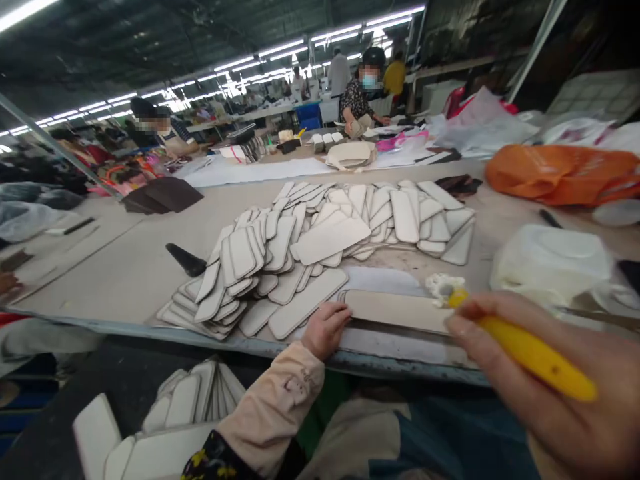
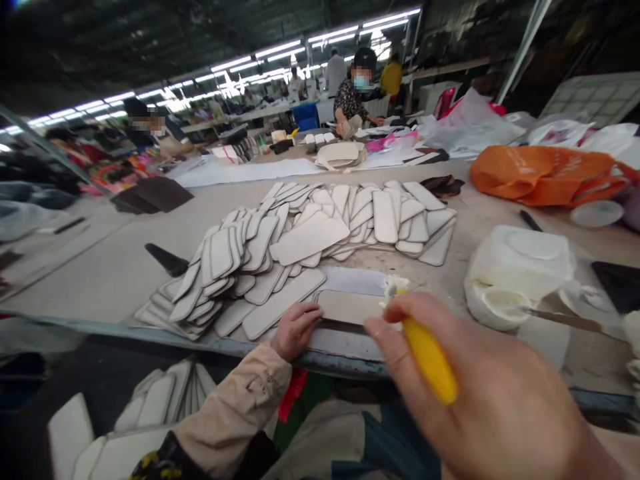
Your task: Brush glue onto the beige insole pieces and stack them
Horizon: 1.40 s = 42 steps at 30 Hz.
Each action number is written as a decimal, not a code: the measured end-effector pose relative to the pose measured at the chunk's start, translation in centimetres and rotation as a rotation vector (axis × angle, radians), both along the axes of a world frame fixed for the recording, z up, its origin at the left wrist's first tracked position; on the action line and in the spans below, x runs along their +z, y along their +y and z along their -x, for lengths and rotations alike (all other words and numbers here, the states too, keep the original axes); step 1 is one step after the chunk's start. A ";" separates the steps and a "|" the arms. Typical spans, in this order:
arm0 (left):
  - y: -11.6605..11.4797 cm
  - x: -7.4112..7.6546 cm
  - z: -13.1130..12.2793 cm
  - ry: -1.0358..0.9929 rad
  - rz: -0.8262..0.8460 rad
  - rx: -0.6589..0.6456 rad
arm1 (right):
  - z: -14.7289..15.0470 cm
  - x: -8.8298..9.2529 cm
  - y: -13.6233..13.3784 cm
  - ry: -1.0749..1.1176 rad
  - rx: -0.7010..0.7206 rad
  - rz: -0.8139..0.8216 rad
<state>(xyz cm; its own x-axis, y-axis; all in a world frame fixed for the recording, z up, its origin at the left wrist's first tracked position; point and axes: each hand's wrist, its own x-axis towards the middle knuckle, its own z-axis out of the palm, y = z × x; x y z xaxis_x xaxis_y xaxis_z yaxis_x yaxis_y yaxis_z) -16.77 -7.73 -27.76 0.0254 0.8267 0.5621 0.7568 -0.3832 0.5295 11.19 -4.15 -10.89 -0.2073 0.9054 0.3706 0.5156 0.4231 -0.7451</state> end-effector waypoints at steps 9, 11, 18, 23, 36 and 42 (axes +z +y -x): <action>-0.2 0.0 0.2 0.069 -0.048 -0.007 | 6.0 -9.7 4.7 0.563 0.194 0.489; -0.1 0.1 0.2 0.081 -0.048 -0.016 | 7.4 -10.6 4.4 0.548 0.260 0.549; 0.1 -0.1 0.3 0.112 -0.076 -0.038 | 9.2 -10.8 4.4 0.460 0.255 0.595; 0.2 -0.1 0.4 0.123 -0.063 -0.039 | 6.7 -9.7 5.0 0.290 0.108 0.489; 0.6 -0.5 0.4 0.080 -0.058 -0.022 | -2.8 -7.2 4.7 -0.145 -0.325 0.222; 0.3 -0.7 0.5 0.161 -0.093 -0.002 | 0.3 -6.1 2.1 0.155 -0.077 0.211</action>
